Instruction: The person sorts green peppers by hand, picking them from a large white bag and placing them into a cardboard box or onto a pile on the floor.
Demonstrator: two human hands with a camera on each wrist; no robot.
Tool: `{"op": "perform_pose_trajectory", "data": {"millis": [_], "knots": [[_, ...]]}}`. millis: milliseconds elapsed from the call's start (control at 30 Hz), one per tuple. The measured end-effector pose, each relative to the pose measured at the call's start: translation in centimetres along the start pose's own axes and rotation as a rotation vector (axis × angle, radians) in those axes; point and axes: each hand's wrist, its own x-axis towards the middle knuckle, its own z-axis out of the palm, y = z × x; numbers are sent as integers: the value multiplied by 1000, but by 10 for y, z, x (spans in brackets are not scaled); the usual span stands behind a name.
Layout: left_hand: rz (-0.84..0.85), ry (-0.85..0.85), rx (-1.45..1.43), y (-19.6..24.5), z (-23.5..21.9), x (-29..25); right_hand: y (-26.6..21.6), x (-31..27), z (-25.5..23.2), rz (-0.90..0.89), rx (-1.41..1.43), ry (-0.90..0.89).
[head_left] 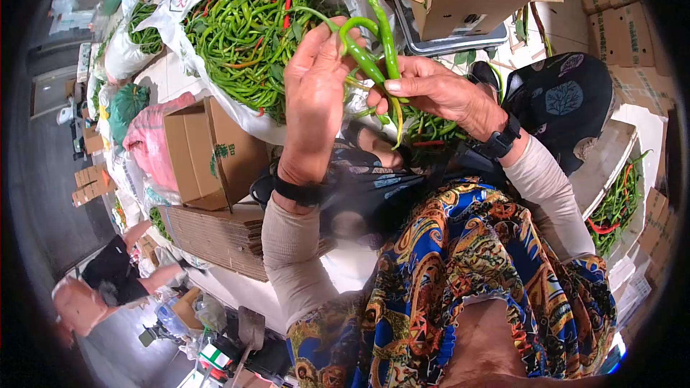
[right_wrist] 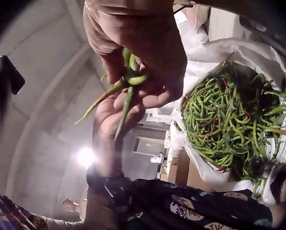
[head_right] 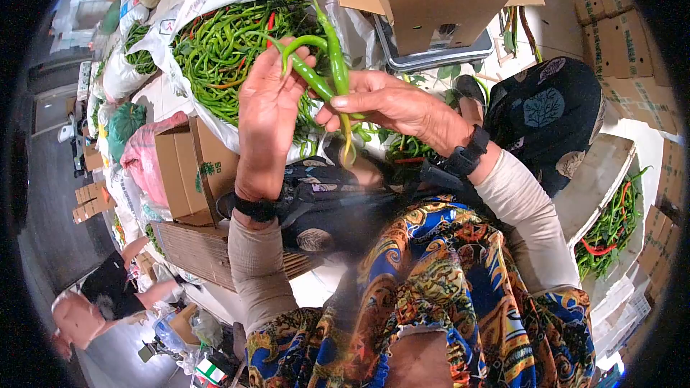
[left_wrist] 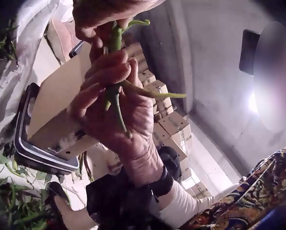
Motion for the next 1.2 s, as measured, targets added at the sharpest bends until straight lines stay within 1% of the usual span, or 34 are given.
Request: {"op": "perform_pose_trajectory", "data": {"millis": [67, 100, 133, 167, 233, 267, 300, 333, 367, 433, 467, 500, 533, 567, 600, 633, 667, 700, 733, 767, 833, 867, 900, 933, 967, 1033, 1067, 1100, 1133, 1167, 1200], "knots": [[-6, -16, -7, -2, 3, 0, -1, 2, 4, -10, -17, -15], [-12, -32, -14, -1, 6, 0, -5, 0, 11, -55, -85, 35], [10, 23, -58, 2, 10, 2, -13, -2, 17, -99, -152, 84], [10, 26, -61, 11, 11, 3, -24, -4, 19, -95, -153, 85], [16, 137, 77, 37, -1, 3, -54, -10, 19, -256, -544, 259], [24, 132, 140, 53, -12, 2, -76, -15, 23, -275, -623, 334], [59, 99, 134, 67, -26, 2, -96, -20, 22, -295, -702, 407], [81, 82, 135, 79, -39, 0, -113, -24, -6, -282, -704, 361], [40, 73, 109, 91, -54, 0, -126, -26, -28, -266, -703, 317], [30, 103, 207, 104, -76, -5, -156, -24, 12, -182, -939, 597], [23, 109, 201, 106, -90, -8, -153, -24, -16, -171, -939, 596], [-21, 156, 327, 108, -102, -11, -155, -25, -52, -440, -847, 623], [-61, 204, 453, 109, -112, -12, -156, -46, -180, -709, -744, 640], [-63, 212, 450, 102, -125, -14, -127, -121, -116, -701, -745, 635], [-153, 220, 517, 87, -144, -15, -129, -65, -97, -733, -983, 679], [-241, 225, 581, 70, -162, -19, -101, -17, -2, -761, -1227, 718], [-79, 54, 749, 46, -180, -28, -92, -18, 26, -717, -1516, 771], [85, -123, 907, 17, -198, -39, -88, -18, 39, -656, -1805, 817], [-112, -4, 651, -11, -215, -44, -77, -12, 26, -861, -2191, 824], [-299, 111, 385, -42, -231, -45, -71, -18, 17, -849, -2197, 816], [-473, 238, 485, -104, -257, -44, -66, -25, 0, -782, -2052, 926], [-470, 245, 477, -132, -273, -43, -60, -25, 11, -780, -1987, 998], [-371, 267, 654, -160, -287, -43, -59, -25, 14, -817, -2021, 966], [-274, 283, 829, -179, -292, -44, -55, -25, 19, -751, -1987, 886], [-281, 283, 818, -182, -285, -36, -52, -23, 23, -687, -1954, 813], [-238, 357, 1186, -179, -265, -12, -22, -14, 20, -181, -1448, 811], [-244, 356, 1176, -188, -266, -1, -7, -11, 9, -57, -1421, 666], [-112, 373, 1363, -198, -268, 10, 12, -10, -4, 64, -1382, 521], [25, 385, 1546, -207, -270, 16, 32, -9, -8, 82, -1423, 443], [15, 379, 1540, -213, -270, 20, 52, -9, -12, 101, -1463, 366], [26, 373, 1641, -218, -269, 25, 76, -13, -24, 148, -1450, 282]]}}
